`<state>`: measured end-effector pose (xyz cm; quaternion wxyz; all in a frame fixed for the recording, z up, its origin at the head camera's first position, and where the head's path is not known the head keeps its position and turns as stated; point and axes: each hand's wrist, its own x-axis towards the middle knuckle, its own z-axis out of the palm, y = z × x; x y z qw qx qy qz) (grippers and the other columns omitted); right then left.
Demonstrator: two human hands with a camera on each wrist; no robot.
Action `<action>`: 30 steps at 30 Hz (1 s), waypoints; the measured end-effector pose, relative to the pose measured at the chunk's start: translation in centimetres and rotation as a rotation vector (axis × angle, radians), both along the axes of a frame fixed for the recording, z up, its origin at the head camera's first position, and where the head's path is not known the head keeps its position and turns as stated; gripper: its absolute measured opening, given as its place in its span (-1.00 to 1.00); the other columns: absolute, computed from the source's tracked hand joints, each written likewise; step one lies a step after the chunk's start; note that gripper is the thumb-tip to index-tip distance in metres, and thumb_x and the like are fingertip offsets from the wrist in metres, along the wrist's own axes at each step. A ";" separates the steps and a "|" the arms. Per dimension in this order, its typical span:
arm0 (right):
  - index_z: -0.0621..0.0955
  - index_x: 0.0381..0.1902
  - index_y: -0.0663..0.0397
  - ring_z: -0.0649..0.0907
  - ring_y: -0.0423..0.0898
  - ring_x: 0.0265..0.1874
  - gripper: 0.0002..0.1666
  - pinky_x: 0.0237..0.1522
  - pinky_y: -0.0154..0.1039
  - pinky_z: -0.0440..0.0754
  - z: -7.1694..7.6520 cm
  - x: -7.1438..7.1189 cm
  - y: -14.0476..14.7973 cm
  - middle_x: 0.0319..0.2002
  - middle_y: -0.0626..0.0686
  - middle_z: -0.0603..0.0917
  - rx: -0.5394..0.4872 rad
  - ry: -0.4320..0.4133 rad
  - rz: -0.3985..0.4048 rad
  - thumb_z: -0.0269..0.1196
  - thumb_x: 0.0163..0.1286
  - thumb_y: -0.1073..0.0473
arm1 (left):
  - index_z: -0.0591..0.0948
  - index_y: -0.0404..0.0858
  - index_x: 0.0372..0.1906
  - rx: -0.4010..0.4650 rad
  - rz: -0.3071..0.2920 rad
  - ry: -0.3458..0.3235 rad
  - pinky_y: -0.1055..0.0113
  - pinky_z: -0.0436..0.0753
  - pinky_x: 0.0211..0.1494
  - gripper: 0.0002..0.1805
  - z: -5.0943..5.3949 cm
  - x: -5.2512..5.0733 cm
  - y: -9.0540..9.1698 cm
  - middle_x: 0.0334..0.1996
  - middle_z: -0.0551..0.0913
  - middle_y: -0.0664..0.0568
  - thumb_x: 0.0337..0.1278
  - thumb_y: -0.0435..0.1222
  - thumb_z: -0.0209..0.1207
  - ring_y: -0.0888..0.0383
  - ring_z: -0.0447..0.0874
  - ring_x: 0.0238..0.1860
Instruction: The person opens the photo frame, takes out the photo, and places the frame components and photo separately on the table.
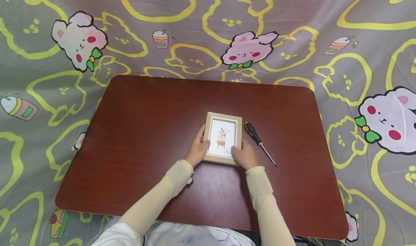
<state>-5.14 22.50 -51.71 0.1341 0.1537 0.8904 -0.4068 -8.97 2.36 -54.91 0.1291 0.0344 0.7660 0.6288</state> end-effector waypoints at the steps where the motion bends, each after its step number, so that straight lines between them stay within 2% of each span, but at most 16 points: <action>1: 0.44 0.27 0.39 0.60 0.27 0.03 -0.38 0.09 0.16 0.53 -0.1 0.1 0.1 0.09 0.42 0.61 0.003 -0.006 -0.001 0.16 0.43 0.04 | 0.01 -0.19 0.64 -0.022 -0.002 -0.007 0.01 0.51 0.25 -0.21 0.1 0.1 0.1 0.40 0.38 -0.28 0.36 -0.36 -0.01 -0.10 0.53 0.20; 6: 0.46 0.22 0.38 0.62 0.20 -0.09 -0.39 -0.03 0.11 0.57 -0.3 0.3 0.2 0.00 0.37 0.63 0.028 -0.017 -0.005 0.19 0.36 0.04 | 0.00 -0.10 0.65 -0.144 -0.016 -0.030 -0.01 0.31 0.42 -0.18 0.5 0.3 0.5 0.49 0.28 -0.19 0.35 -0.26 0.02 -0.12 0.37 0.38; 14: 0.40 0.25 0.39 0.61 0.23 -0.09 -0.31 -0.01 0.13 0.55 -0.3 0.5 0.2 0.02 0.38 0.61 0.068 -0.023 -0.025 0.21 0.29 0.04 | -0.03 -0.10 0.65 -0.317 -0.028 -0.025 -0.07 0.51 0.23 -0.03 0.8 0.5 0.9 0.37 0.44 -0.26 0.18 -0.26 0.18 -0.15 0.60 0.14; 20: 0.35 0.28 0.45 0.61 0.28 -0.06 -0.24 0.01 0.17 0.55 -0.5 0.4 0.1 0.02 0.44 0.59 0.086 -0.045 -0.031 0.26 0.27 0.06 | 0.01 -0.10 0.64 -0.430 -0.027 -0.016 -0.06 0.51 0.22 0.02 0.6 0.7 1.2 0.36 0.47 -0.21 0.10 -0.25 0.26 -0.19 0.55 0.20; 26: 0.24 0.33 0.54 0.57 0.41 0.05 -0.10 0.08 0.24 0.51 -0.7 0.4 -0.1 0.07 0.57 0.53 0.122 -0.067 -0.026 0.33 0.29 0.02 | 0.01 -0.16 0.63 -0.492 -0.022 0.013 -0.06 0.51 0.22 0.01 0.8 1.0 1.4 0.26 0.55 -0.29 0.10 -0.28 0.25 -0.22 0.55 0.19; 30: 0.28 0.28 0.48 0.58 0.40 0.04 -0.20 0.08 0.25 0.50 -0.6 0.3 -0.1 0.05 0.54 0.55 0.122 -0.047 -0.035 0.27 0.35 -0.01 | 0.01 -0.19 0.62 -0.520 -0.018 0.042 -0.04 0.49 0.24 -0.03 0.9 1.1 1.5 0.30 0.51 -0.27 0.16 -0.25 0.22 -0.20 0.51 0.23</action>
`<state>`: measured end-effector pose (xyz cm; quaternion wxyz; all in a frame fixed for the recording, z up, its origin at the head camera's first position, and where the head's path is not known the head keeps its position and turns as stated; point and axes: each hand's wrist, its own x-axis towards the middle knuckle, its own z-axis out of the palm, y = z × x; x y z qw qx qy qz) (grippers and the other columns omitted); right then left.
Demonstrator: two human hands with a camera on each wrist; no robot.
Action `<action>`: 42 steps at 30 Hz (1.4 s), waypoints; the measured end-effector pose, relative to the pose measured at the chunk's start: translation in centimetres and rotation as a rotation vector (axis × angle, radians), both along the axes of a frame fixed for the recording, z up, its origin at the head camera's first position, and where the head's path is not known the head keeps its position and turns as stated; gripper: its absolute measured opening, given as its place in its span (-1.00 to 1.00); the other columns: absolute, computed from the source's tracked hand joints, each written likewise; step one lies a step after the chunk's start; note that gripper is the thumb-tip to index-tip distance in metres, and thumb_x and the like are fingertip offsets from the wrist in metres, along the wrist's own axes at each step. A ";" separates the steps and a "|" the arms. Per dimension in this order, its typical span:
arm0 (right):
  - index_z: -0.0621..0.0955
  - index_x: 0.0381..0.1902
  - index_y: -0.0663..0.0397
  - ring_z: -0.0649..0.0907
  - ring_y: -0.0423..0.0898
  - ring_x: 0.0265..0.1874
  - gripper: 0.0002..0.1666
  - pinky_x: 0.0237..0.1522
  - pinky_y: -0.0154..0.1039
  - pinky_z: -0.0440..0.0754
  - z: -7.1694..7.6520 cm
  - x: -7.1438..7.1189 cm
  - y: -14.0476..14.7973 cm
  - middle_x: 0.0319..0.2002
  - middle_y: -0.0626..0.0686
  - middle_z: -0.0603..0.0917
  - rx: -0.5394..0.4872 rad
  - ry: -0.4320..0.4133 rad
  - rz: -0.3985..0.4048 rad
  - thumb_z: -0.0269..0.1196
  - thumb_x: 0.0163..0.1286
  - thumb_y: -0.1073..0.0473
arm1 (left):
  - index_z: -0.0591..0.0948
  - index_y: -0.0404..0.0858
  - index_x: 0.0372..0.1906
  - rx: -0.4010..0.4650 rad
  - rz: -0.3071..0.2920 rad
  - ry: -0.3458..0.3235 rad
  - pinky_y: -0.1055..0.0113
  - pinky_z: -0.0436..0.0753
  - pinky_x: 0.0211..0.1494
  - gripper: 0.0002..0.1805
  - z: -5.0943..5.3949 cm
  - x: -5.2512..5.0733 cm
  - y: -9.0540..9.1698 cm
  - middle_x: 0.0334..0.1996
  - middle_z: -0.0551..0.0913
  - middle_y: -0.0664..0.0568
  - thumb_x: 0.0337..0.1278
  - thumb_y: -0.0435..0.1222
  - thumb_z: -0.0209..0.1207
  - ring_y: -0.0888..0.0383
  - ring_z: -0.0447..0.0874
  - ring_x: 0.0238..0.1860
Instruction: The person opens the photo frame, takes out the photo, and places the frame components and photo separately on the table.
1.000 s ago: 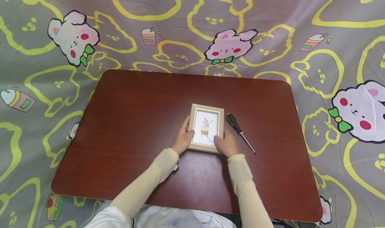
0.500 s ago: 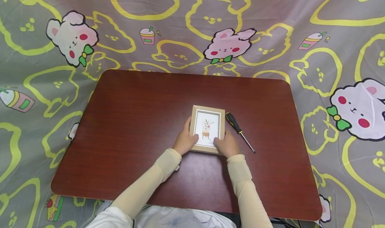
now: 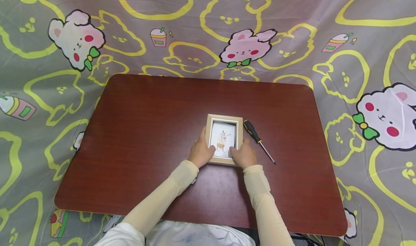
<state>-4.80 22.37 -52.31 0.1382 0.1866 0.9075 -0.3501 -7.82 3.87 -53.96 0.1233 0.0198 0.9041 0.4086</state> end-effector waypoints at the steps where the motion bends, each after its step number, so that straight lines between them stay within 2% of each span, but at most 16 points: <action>1: 0.29 0.27 0.45 0.59 0.39 0.03 -0.23 0.08 0.24 0.50 0.0 -0.1 -0.1 0.05 0.53 0.56 -0.002 0.004 -0.002 0.25 0.36 -0.02 | 0.02 -0.20 0.62 -0.005 0.000 0.009 -0.04 0.49 0.25 -0.04 0.1 0.0 0.0 0.31 0.50 -0.26 0.16 -0.24 0.22 -0.20 0.50 0.25; 4: 0.33 0.22 0.42 0.60 0.36 -0.02 -0.30 0.05 0.23 0.50 0.1 -0.1 -0.3 0.01 0.50 0.59 -0.002 0.018 0.001 0.21 0.39 -0.04 | 0.06 -0.26 0.61 -0.010 -0.002 0.050 -0.02 0.43 0.31 -0.07 0.4 -0.3 -0.2 0.36 0.44 -0.25 0.16 -0.27 0.22 -0.19 0.43 0.31; 7: 0.37 0.22 0.39 0.61 0.33 -0.04 -0.34 0.04 0.22 0.51 0.1 -0.2 -0.7 0.00 0.46 0.61 -0.003 0.025 0.013 0.18 0.41 -0.04 | 0.11 -0.26 0.60 0.006 0.012 0.077 -0.02 0.41 0.33 -0.09 0.7 -0.6 -0.4 0.33 0.40 -0.28 0.16 -0.29 0.23 -0.19 0.40 0.31; 12: 0.48 0.20 0.30 0.63 0.23 -0.08 -0.46 0.01 0.15 0.53 0.4 -0.4 -1.5 -0.02 0.34 0.66 -0.049 0.066 0.030 0.14 0.46 0.00 | 0.23 -0.21 0.57 -0.001 0.064 0.131 0.00 0.43 0.20 -0.13 0.8 -1.5 -1.2 0.10 0.39 -0.21 0.10 -0.29 0.24 -0.12 0.42 0.12; 15: 0.53 0.15 0.26 0.62 0.19 -0.12 -0.53 -0.02 0.11 0.54 0.6 -1.0 -2.1 -0.05 0.30 0.68 -0.076 0.096 0.019 0.09 0.47 0.02 | 0.27 -0.22 0.55 -0.017 0.080 0.168 0.00 0.40 0.17 -0.15 0.7 -2.1 -1.8 0.03 0.40 -0.19 0.09 -0.30 0.25 -0.11 0.39 0.07; 21: 0.55 0.18 0.26 0.62 0.18 -0.15 -0.51 -0.08 0.10 0.54 1.2 -2.7 -3.2 -0.12 0.29 0.68 -0.078 0.139 0.027 0.00 0.43 0.09 | 0.22 -0.25 0.57 -0.008 0.091 0.138 0.00 0.40 0.18 -0.16 1.1 -3.5 -3.1 0.08 0.39 -0.24 0.19 -0.30 0.24 -0.14 0.38 0.11; 24: 0.52 0.25 0.26 0.58 0.22 -0.11 -0.45 -0.04 0.13 0.51 1.7 -3.6 -3.8 -0.13 0.33 0.64 -0.083 0.147 0.042 -0.02 0.40 0.12 | 0.20 -0.27 0.57 0.003 0.103 0.129 -0.02 0.42 0.20 -0.15 1.3 -4.2 -3.7 0.13 0.38 -0.28 0.18 -0.31 0.25 -0.18 0.39 0.14; 27: 0.48 0.32 0.28 0.53 0.27 0.01 -0.39 0.07 0.18 0.46 2.1 -4.6 -4.4 -0.04 0.41 0.61 -0.085 0.155 0.068 -0.05 0.37 0.15 | 0.19 -0.25 0.58 0.009 0.117 0.128 -0.04 0.41 0.21 -0.13 1.4 -5.0 -4.3 0.17 0.36 -0.29 0.16 -0.31 0.24 -0.19 0.36 0.18; 30: 0.36 0.42 0.32 0.47 0.32 0.17 -0.32 0.20 0.21 0.41 2.5 -5.7 -5.1 0.13 0.47 0.54 -0.094 0.155 0.104 -0.05 0.37 0.17 | 0.19 -0.21 0.58 0.012 0.129 0.136 -0.04 0.40 0.22 -0.12 1.3 -5.7 -5.0 0.20 0.35 -0.27 0.12 -0.32 0.23 -0.17 0.33 0.21; 33: 0.20 0.52 0.38 0.39 0.33 0.28 -0.24 0.29 0.21 0.35 2.7 -6.7 -5.8 0.30 0.50 0.41 -0.094 0.149 0.140 -0.05 0.39 0.20 | 0.17 -0.16 0.59 0.018 0.111 0.141 -0.06 0.40 0.23 -0.09 1.2 -6.3 -5.9 0.22 0.33 -0.27 0.09 -0.32 0.24 -0.16 0.29 0.24; 35: 0.12 0.54 0.40 0.37 0.33 0.30 -0.20 0.31 0.20 0.34 2.8 -7.3 -6.3 0.33 0.52 0.34 -0.083 0.153 0.151 -0.04 0.39 0.22 | 0.15 -0.12 0.60 0.028 0.076 0.140 -0.07 0.40 0.25 -0.06 1.2 -6.7 -6.6 0.25 0.30 -0.27 0.10 -0.29 0.27 -0.16 0.26 0.27; 37: 0.11 0.55 0.39 0.38 0.33 0.28 -0.20 0.31 0.19 0.35 2.9 -7.8 -6.7 0.33 0.53 0.32 -0.089 0.163 0.151 -0.03 0.39 0.25 | 0.11 -0.10 0.62 0.047 0.027 0.136 -0.08 0.40 0.28 -0.03 1.1 -7.1 -7.4 0.29 0.26 -0.28 0.13 -0.22 0.32 -0.16 0.21 0.31; 39: 0.20 0.50 0.37 0.41 0.33 0.23 -0.26 0.27 0.21 0.39 2.9 -8.2 -7.1 0.27 0.52 0.34 -0.096 0.177 0.152 0.00 0.39 0.25 | 0.08 -0.07 0.63 0.057 -0.024 0.131 -0.07 0.39 0.32 0.03 1.0 -7.5 -8.1 0.32 0.22 -0.28 0.13 -0.12 0.39 -0.16 0.17 0.35; 40: 0.26 0.46 0.36 0.43 0.33 0.21 -0.30 0.25 0.23 0.40 2.9 -8.4 -7.2 0.23 0.51 0.35 -0.100 0.186 0.155 0.03 0.38 0.25 | 0.07 -0.06 0.63 0.065 -0.049 0.133 -0.07 0.39 0.32 0.07 0.9 -7.8 -8.5 0.33 0.20 -0.28 0.11 -0.07 0.43 -0.16 0.15 0.36; 42: 0.24 0.48 0.32 0.43 0.32 0.20 -0.26 0.23 0.23 0.42 2.9 -8.7 -7.6 0.24 0.50 0.34 -0.112 0.195 0.164 0.10 0.36 0.24 | 0.06 -0.04 0.63 0.074 -0.098 0.130 -0.09 0.38 0.34 0.14 0.8 -8.2 -9.2 0.36 0.17 -0.27 0.03 0.01 0.48 -0.16 0.11 0.39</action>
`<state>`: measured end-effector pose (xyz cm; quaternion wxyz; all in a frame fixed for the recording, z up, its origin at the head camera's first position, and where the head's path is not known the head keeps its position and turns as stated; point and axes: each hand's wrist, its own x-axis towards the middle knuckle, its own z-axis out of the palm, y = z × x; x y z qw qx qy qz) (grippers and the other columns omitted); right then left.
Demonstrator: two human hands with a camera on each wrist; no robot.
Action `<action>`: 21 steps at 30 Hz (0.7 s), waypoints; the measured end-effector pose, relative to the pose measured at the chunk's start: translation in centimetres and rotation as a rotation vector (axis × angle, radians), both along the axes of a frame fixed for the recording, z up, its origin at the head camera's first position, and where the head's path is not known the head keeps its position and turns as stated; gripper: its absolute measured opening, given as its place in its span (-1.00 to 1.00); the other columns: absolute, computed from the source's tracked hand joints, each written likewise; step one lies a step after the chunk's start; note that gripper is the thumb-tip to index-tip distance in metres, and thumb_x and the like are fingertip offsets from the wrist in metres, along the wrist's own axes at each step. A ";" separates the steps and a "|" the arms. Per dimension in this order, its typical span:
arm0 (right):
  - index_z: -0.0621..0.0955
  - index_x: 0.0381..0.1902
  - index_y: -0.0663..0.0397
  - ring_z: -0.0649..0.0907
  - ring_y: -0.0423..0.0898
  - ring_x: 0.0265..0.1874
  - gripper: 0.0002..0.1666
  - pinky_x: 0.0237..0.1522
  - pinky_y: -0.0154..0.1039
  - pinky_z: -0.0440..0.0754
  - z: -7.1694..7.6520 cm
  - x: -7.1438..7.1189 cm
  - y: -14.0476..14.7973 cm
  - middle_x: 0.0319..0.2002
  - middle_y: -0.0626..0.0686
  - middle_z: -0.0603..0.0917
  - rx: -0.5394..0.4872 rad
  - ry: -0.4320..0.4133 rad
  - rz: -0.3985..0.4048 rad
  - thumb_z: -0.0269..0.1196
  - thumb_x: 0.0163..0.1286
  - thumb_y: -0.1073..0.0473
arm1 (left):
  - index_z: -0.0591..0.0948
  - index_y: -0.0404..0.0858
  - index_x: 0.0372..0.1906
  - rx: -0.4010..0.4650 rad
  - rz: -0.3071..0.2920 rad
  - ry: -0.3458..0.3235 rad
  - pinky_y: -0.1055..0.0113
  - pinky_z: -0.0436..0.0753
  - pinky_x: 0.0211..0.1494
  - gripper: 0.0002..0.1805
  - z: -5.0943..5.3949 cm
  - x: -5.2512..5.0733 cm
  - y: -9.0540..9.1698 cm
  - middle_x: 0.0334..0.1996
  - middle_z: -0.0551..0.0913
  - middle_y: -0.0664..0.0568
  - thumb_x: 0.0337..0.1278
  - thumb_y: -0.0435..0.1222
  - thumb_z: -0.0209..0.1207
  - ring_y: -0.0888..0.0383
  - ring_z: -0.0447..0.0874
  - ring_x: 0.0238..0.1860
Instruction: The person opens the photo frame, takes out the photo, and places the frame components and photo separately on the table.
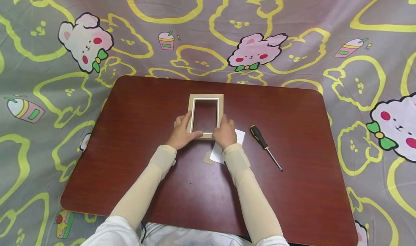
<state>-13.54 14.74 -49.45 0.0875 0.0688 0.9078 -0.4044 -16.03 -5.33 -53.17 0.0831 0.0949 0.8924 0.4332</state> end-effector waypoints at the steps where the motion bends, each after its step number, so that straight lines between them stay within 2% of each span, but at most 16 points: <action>1: 0.24 0.49 0.29 0.45 0.32 0.18 -0.22 0.22 0.24 0.43 0.0 -0.1 -0.2 0.23 0.49 0.33 -0.006 0.006 0.007 0.13 0.34 0.23 | 0.05 -0.02 0.64 -0.001 -0.021 -0.002 -0.10 0.37 0.35 0.17 -0.1 -0.2 -0.3 0.37 0.15 -0.26 -0.01 0.04 0.50 -0.16 0.08 0.40; 5: 0.09 0.61 0.13 0.48 0.31 0.16 0.00 0.21 0.21 0.45 -0.2 -0.4 -0.7 0.30 0.47 0.27 -0.019 0.015 0.041 0.21 0.26 0.19 | 0.05 0.03 0.64 -0.022 -0.115 -0.024 -0.16 0.35 0.35 0.19 -0.2 -1.0 -1.4 0.44 0.04 -0.24 -0.04 0.05 0.52 -0.15 -0.02 0.45; 8: 0.14 0.60 0.10 0.49 0.30 0.15 -0.01 0.24 0.19 0.43 -0.2 -0.7 -0.8 0.30 0.45 0.27 -0.024 0.025 0.078 0.24 0.25 0.16 | 0.12 0.01 0.62 -0.030 -0.142 -0.036 -0.18 0.33 0.36 0.13 -0.2 -1.5 -2.0 0.47 0.02 -0.24 -0.01 -0.02 0.52 -0.16 -0.04 0.46; 11: 0.25 0.55 0.17 0.48 0.31 0.18 -0.09 0.28 0.18 0.40 -0.3 -1.0 -0.8 0.31 0.47 0.27 -0.005 0.044 0.139 0.27 0.27 0.17 | 0.20 -0.05 0.59 -0.025 -0.128 -0.032 -0.17 0.31 0.37 0.05 -0.2 -2.0 -2.5 0.47 0.04 -0.24 0.01 -0.08 0.52 -0.16 -0.02 0.46; 15: 0.44 0.42 0.24 0.49 0.33 0.19 -0.30 0.30 0.15 0.38 -0.9 -1.5 -0.8 0.30 0.49 0.32 0.055 0.080 0.213 0.29 0.35 0.20 | 0.26 -0.09 0.56 -0.022 -0.108 -0.019 -0.13 0.30 0.38 0.01 -0.5 -2.7 -3.0 0.46 0.10 -0.22 0.02 -0.12 0.52 -0.15 0.03 0.45; 21: 0.63 0.23 0.22 0.48 0.34 0.20 -0.52 0.29 0.14 0.38 -2.3 -2.3 -1.1 0.20 0.46 0.48 0.152 0.149 0.248 0.32 0.40 0.18 | 0.29 -0.04 0.55 -0.054 -0.088 -0.010 -0.09 0.28 0.39 -0.01 -1.2 -3.8 -3.3 0.48 0.15 -0.17 -0.01 -0.13 0.53 -0.12 0.08 0.44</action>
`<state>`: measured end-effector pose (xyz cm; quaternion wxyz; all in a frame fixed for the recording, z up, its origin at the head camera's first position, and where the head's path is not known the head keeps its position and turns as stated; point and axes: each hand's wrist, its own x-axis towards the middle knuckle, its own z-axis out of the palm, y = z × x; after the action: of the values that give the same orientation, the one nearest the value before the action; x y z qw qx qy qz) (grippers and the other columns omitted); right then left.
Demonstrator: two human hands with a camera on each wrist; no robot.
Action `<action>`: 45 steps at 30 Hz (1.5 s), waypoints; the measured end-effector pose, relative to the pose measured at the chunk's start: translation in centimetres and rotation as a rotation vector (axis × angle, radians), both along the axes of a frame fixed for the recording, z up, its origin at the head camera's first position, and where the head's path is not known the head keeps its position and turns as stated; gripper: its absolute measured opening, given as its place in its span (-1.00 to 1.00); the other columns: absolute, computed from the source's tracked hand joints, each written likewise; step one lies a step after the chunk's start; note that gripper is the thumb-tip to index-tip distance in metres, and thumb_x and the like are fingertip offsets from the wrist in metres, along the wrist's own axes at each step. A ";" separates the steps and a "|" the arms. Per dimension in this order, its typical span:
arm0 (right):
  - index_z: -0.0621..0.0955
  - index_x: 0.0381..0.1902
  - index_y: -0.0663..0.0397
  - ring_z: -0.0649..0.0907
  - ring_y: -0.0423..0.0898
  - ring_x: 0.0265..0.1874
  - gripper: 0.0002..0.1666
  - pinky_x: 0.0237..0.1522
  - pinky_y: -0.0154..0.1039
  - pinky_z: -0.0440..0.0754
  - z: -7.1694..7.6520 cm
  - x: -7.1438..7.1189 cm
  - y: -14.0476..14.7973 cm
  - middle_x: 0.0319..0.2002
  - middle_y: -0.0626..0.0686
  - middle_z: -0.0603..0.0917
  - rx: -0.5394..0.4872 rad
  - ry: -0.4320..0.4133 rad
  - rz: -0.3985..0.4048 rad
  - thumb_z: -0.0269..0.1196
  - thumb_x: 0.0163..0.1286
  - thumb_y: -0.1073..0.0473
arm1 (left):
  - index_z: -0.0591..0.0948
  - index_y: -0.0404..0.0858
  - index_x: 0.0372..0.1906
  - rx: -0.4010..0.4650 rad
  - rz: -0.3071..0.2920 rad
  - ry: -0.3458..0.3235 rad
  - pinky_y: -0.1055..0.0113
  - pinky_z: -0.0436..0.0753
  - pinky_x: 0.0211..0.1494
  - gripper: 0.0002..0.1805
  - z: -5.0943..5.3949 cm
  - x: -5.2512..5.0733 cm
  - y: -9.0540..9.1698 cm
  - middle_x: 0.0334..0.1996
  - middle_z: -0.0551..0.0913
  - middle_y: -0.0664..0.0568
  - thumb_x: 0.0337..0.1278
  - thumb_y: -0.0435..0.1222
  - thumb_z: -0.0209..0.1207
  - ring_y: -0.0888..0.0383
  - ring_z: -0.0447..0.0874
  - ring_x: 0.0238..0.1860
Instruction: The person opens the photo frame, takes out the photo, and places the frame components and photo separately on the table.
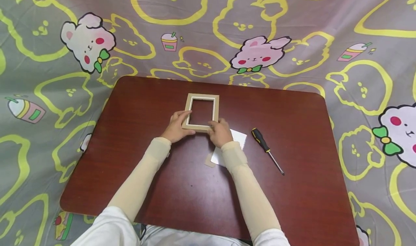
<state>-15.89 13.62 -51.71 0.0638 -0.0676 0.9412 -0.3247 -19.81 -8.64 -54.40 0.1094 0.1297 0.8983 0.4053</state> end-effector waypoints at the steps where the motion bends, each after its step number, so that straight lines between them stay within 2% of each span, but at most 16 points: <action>1: 0.64 0.21 0.21 0.48 0.35 0.20 -0.54 0.29 0.15 0.37 -0.1 -0.1 -0.1 0.19 0.45 0.49 0.011 0.008 -0.002 0.32 0.40 0.17 | 0.30 -0.03 0.55 -0.007 0.003 -0.002 -0.08 0.28 0.39 -0.01 -0.1 -0.2 0.0 0.48 0.15 -0.16 -0.01 -0.13 0.53 -0.11 0.09 0.44; 5: 0.67 0.17 0.17 0.47 0.36 0.21 -0.58 0.30 0.17 0.36 -0.4 -0.8 -0.4 0.21 0.43 0.50 0.041 0.006 -0.009 0.32 0.40 0.16 | 0.30 0.01 0.55 -0.032 0.023 -0.010 -0.08 0.28 0.39 -0.02 -0.4 -0.7 0.1 0.50 0.14 -0.15 -0.01 -0.12 0.53 -0.11 0.09 0.45; 15: 0.66 0.19 0.12 0.48 0.34 0.19 -0.57 0.26 0.17 0.41 -1.4 -2.4 -1.2 0.27 0.36 0.49 0.100 -0.037 -0.033 0.30 0.41 0.10 | 0.26 -0.04 0.56 -0.095 0.043 -0.014 -0.06 0.31 0.39 -0.01 -0.7 -1.9 0.3 0.52 0.13 -0.15 0.02 -0.18 0.51 -0.16 0.14 0.43; 24: 0.66 0.17 0.16 0.51 0.31 0.16 -0.59 0.26 0.12 0.42 -1.6 -2.3 -1.7 0.23 0.34 0.50 0.111 -0.052 -0.060 0.29 0.40 0.18 | 0.18 -0.03 0.60 -0.160 0.039 -0.006 -0.10 0.35 0.34 0.07 -0.7 -2.1 0.5 0.56 0.11 -0.13 -0.01 -0.24 0.52 -0.21 0.21 0.38; 30: 0.63 0.22 0.11 0.50 0.36 0.20 -0.57 0.26 0.18 0.42 -2.1 -2.3 -1.5 0.29 0.36 0.46 0.077 -0.037 -0.059 0.28 0.41 0.18 | 0.06 -0.03 0.64 -0.177 0.046 -0.021 -0.07 0.31 0.38 0.15 -1.1 -2.2 0.5 0.54 0.15 -0.14 0.00 -0.24 0.51 -0.23 0.20 0.38; 34: 0.56 0.32 0.11 0.43 0.40 0.28 -0.49 0.31 0.24 0.35 -2.3 -1.6 -0.3 0.37 0.36 0.40 0.032 -0.018 -0.061 0.24 0.43 0.17 | -0.05 -0.01 0.66 -0.151 0.096 -0.076 -0.06 0.28 0.41 0.19 -0.7 -1.4 0.5 0.52 0.11 -0.21 0.05 -0.29 0.48 -0.23 0.10 0.44; 38: 0.51 0.36 0.17 0.38 0.37 0.33 -0.45 0.33 0.25 0.31 -1.9 0.2 1.9 0.37 0.34 0.40 -0.026 -0.009 -0.147 0.21 0.44 0.20 | -0.04 -0.08 0.65 -0.117 0.206 -0.107 -0.08 0.29 0.40 0.09 -0.1 0.4 0.7 0.46 0.10 -0.29 0.15 -0.31 0.39 -0.24 0.08 0.44; 42: 0.54 0.32 0.23 0.42 0.35 0.28 -0.49 0.26 0.26 0.36 -1.6 2.9 4.6 0.28 0.35 0.48 -0.047 0.017 -0.257 0.17 0.43 0.24 | 0.16 -0.23 0.57 -0.118 0.293 -0.036 -0.10 0.37 0.31 -0.14 0.5 2.8 1.3 0.32 0.27 -0.35 0.22 -0.31 0.28 -0.26 0.24 0.34; 45: 0.57 0.24 0.29 0.48 0.39 0.19 -0.52 0.17 0.30 0.41 -1.5 5.0 6.2 0.19 0.39 0.53 -0.030 0.043 -0.316 0.16 0.40 0.26 | 0.36 -0.29 0.45 -0.104 0.289 0.034 -0.09 0.43 0.22 -0.34 1.0 4.4 2.2 0.17 0.45 -0.29 0.25 -0.33 0.21 -0.21 0.38 0.22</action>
<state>-10.85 19.80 -53.25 -0.0093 0.0735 0.9363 -0.3432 -15.38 -6.44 -53.45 0.0412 0.0001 0.9292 0.3673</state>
